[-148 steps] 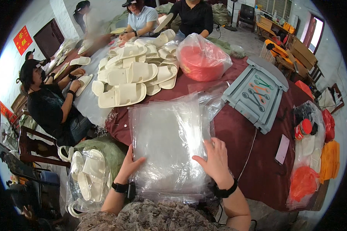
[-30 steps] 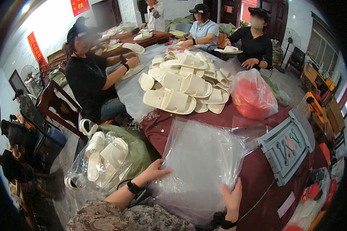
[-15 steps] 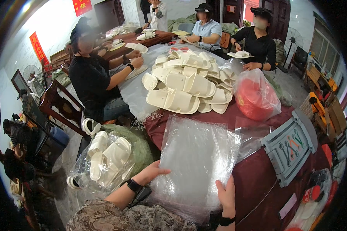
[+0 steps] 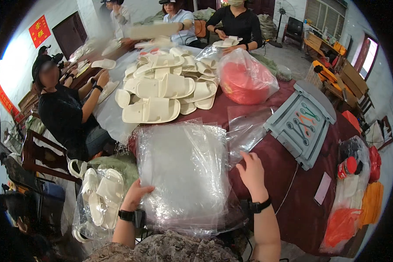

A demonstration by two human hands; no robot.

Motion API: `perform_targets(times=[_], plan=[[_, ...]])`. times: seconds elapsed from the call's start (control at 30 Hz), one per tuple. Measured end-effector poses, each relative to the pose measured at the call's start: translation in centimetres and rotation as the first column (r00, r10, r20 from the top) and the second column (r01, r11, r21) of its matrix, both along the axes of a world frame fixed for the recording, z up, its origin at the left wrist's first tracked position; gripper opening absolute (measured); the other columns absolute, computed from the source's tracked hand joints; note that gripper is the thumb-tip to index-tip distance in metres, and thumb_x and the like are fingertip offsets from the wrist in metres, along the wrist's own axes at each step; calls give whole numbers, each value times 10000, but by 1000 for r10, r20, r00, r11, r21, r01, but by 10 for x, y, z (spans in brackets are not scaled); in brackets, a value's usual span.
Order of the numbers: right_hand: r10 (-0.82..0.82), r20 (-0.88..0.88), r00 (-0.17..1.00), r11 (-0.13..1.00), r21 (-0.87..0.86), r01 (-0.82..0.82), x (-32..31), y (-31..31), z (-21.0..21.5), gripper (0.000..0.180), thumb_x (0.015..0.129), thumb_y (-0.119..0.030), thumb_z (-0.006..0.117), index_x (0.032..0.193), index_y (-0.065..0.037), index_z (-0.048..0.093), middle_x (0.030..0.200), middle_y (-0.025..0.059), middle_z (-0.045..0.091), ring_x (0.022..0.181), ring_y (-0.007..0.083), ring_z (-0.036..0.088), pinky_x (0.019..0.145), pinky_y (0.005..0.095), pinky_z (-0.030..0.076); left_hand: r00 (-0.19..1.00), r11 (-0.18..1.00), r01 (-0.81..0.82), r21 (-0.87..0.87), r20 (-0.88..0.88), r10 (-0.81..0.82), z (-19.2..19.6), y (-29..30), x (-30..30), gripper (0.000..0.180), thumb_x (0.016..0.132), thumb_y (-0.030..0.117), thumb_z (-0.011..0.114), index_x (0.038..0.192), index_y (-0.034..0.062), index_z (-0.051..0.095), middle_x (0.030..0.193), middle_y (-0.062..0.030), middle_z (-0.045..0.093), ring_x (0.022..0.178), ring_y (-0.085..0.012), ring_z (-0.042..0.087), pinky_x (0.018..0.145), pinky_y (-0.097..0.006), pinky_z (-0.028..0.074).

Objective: The recorder organizes white sandal components and plastic bags on a work table alongside other workers.

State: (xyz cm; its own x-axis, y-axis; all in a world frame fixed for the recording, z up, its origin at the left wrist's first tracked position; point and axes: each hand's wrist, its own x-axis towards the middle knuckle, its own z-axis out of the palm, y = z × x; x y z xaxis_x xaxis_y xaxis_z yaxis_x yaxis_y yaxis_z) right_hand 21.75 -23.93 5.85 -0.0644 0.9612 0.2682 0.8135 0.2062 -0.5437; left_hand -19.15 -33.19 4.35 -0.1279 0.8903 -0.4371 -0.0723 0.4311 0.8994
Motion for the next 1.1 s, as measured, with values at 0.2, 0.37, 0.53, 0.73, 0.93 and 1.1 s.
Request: perform_targets(times=[0.2,0.37,0.53,0.73,0.93,1.1], plan=[[-68,91,994,997,-27,70,-26,29,-30,598,776,-355,747,1236,-33,540,1142,221,546,1021,396,581,847,474,497,1000,1000,-4,-11,-20,4,-10,-4,-1,471,775,-16,713,1215,-26,545,1028,-89,668,868,-164,641,767,-284,515],[-142,15,990,989,30,142,-26,39,-42,374,800,-200,701,1118,-26,609,1090,204,573,981,410,593,835,482,502,998,999,-45,26,45,44,-26,-13,-10,495,793,28,728,1233,-44,511,1018,-98,667,866,-165,643,753,-293,525],[-25,-174,984,993,108,44,14,41,-76,276,813,-112,700,1053,11,639,987,131,597,781,255,610,674,363,532,999,998,53,41,1,-53,-22,-15,-4,503,814,60,731,1248,-44,499,1047,-100,657,877,-156,638,776,-282,522],[-233,-586,777,964,-247,102,13,42,-70,107,889,-115,649,932,-19,669,715,-14,566,556,64,505,445,220,407,995,998,15,69,94,-21,-27,-21,3,516,818,88,726,1270,-28,504,1057,-73,650,891,-132,614,803,-281,505],[-262,-773,578,935,-352,-48,30,39,-62,106,895,-108,633,955,-24,660,748,-13,580,549,55,477,450,205,361,996,996,60,63,65,-64,-21,-16,9,540,825,104,727,1291,-25,488,1064,-69,643,881,-123,610,798,-272,502],[-293,-851,436,941,-337,-24,35,32,-62,116,905,-89,634,983,-4,644,798,-10,592,592,51,480,473,195,357,995,995,95,43,29,-97,-16,-10,16,539,826,109,726,1293,-21,490,1067,-62,643,884,-118,605,799,-268,499]])
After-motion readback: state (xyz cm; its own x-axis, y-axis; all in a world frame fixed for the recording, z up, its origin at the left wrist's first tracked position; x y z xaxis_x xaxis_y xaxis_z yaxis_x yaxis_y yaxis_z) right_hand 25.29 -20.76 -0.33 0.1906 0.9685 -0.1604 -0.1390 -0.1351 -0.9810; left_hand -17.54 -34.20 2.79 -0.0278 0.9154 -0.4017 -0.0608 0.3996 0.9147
